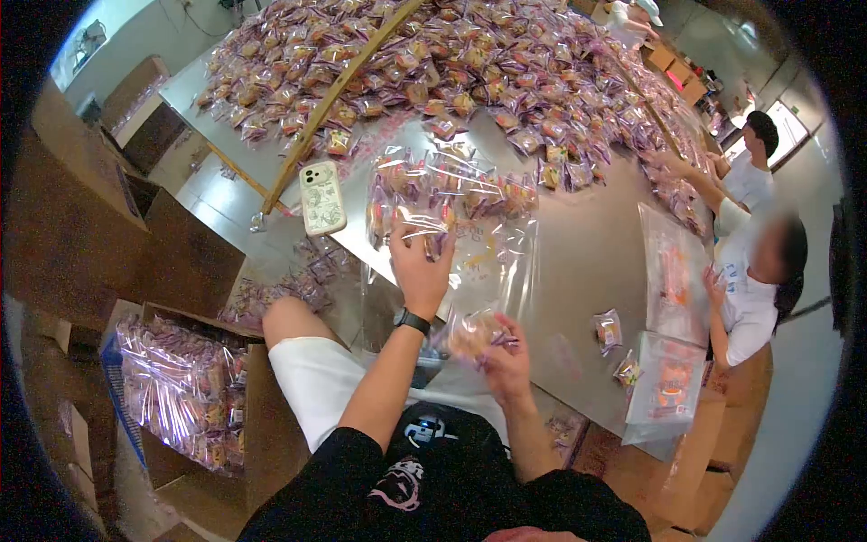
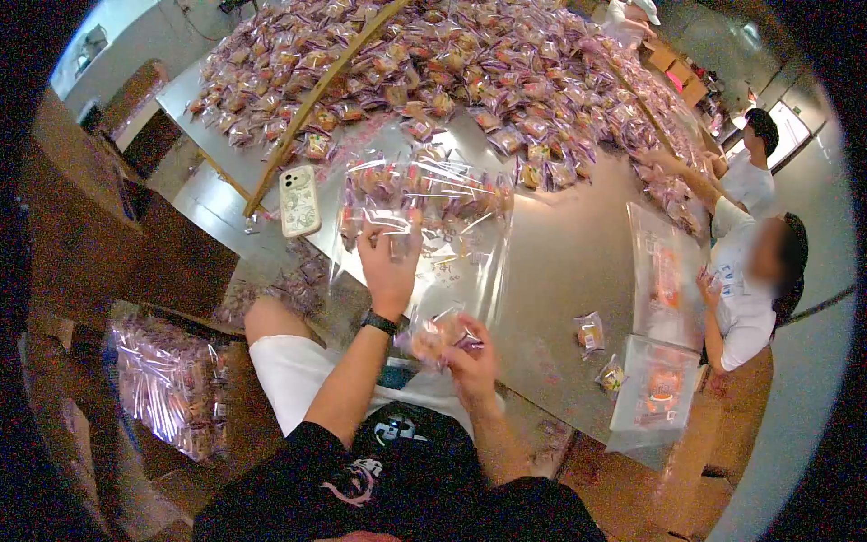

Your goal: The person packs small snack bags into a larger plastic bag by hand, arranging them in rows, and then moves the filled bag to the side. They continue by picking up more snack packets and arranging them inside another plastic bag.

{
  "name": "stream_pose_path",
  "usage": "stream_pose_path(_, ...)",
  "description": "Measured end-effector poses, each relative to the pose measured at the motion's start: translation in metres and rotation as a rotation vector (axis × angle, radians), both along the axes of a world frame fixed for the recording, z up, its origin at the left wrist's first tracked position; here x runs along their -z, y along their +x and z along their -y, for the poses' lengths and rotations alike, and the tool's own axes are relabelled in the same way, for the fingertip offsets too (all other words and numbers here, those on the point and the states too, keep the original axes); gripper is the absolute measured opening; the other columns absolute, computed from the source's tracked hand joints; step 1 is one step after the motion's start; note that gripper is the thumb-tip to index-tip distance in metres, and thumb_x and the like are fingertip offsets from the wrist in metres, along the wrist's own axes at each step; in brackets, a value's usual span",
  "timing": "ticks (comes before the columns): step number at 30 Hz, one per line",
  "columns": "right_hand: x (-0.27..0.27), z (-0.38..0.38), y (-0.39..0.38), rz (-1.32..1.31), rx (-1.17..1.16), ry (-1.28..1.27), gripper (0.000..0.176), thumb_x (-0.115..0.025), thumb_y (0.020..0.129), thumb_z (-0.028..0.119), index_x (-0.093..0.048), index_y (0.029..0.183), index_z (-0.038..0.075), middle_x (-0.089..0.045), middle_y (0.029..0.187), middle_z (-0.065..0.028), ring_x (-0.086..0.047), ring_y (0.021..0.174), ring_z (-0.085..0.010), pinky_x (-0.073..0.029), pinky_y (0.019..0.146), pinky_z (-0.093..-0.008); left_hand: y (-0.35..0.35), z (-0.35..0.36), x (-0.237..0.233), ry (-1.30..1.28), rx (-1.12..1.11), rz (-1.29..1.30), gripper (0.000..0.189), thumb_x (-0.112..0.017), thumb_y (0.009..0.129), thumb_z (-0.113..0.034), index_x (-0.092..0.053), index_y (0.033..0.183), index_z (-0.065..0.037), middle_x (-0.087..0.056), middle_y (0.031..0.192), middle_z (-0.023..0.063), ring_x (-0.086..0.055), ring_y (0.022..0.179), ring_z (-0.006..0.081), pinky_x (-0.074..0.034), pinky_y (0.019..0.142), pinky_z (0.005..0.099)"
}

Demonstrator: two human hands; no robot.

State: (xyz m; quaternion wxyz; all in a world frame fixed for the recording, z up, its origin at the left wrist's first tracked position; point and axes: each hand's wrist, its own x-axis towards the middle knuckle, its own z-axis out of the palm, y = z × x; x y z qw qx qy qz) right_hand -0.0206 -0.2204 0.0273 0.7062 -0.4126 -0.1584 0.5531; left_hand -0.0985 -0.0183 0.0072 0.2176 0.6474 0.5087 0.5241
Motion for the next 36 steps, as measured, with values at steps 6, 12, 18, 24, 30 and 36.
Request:
stream_pose_path(6,0.002,-0.045,-0.022,-0.47,0.21,0.095,0.077,-0.055,0.083,0.001,-0.034,0.156,0.013,-0.053,0.142,-0.018,-0.054,0.13,-0.0358,-0.047,0.108,-0.054,-0.006,-0.002,0.002,-0.061,0.039,0.049,0.044,-0.081,0.082,-0.033,-0.07,0.114,-0.006,-0.056,0.118,0.0183,-0.057,0.106,0.0363,-0.047,0.09,0.0472)
stream_pose_path(12,0.011,-0.025,-0.012,-0.365,-0.264,0.185,0.085,-0.063,0.072,-0.004,-0.04,0.152,0.011,-0.053,0.143,-0.0175,-0.055,0.131,-0.037,-0.049,0.108,-0.0524,-0.018,-0.001,-0.019,-0.007,0.063,-0.016,0.05,-0.08,0.082,-0.033,-0.066,0.123,-0.007,-0.055,0.117,0.0228,-0.057,0.108,0.0405,-0.048,0.092,0.0481)
stream_pose_path(18,0.006,-0.026,0.002,-0.313,-0.194,-0.088,0.072,-0.053,0.083,0.003,-0.037,0.153,0.008,-0.054,0.143,-0.0193,-0.056,0.13,-0.0339,-0.048,0.108,-0.0541,-0.03,-0.007,-0.039,-0.127,0.137,-0.125,0.05,-0.078,0.084,-0.038,-0.068,0.123,-0.008,-0.057,0.122,0.0199,-0.062,0.108,0.0379,-0.052,0.088,0.0461)
stream_pose_path(24,0.0,-0.057,0.002,-0.385,0.046,0.155,0.083,-0.049,0.075,0.0,-0.037,0.156,0.008,-0.052,0.146,-0.0173,-0.055,0.13,-0.0333,-0.047,0.108,-0.0495,-0.032,-0.009,-0.043,-0.175,0.154,-0.148,0.052,-0.077,0.085,-0.038,-0.068,0.125,-0.008,-0.059,0.124,0.0191,-0.063,0.109,0.0371,-0.053,0.089,0.0454)
stream_pose_path(30,0.005,-0.08,0.021,0.189,0.168,0.028,0.089,-0.049,0.066,-0.009,-0.039,0.154,0.0,-0.054,0.146,-0.0167,-0.06,0.12,-0.0237,-0.052,0.091,-0.0315,-0.031,-0.006,-0.05,-0.188,0.153,-0.138,0.054,-0.078,0.084,-0.039,-0.068,0.126,-0.007,-0.06,0.123,0.0182,-0.063,0.108,0.0366,-0.052,0.088,0.0452)
stream_pose_path(36,-0.031,-0.078,0.018,0.563,0.28,-0.019,0.086,-0.048,0.069,-0.012,-0.038,0.154,-0.001,-0.046,0.154,-0.0135,-0.059,0.121,-0.0231,-0.049,0.097,-0.0279,-0.028,-0.013,-0.051,-0.208,0.119,-0.182,0.049,-0.079,0.083,-0.038,-0.069,0.115,-0.003,-0.06,0.114,0.018,-0.063,0.104,0.0377,-0.052,0.084,0.0469)
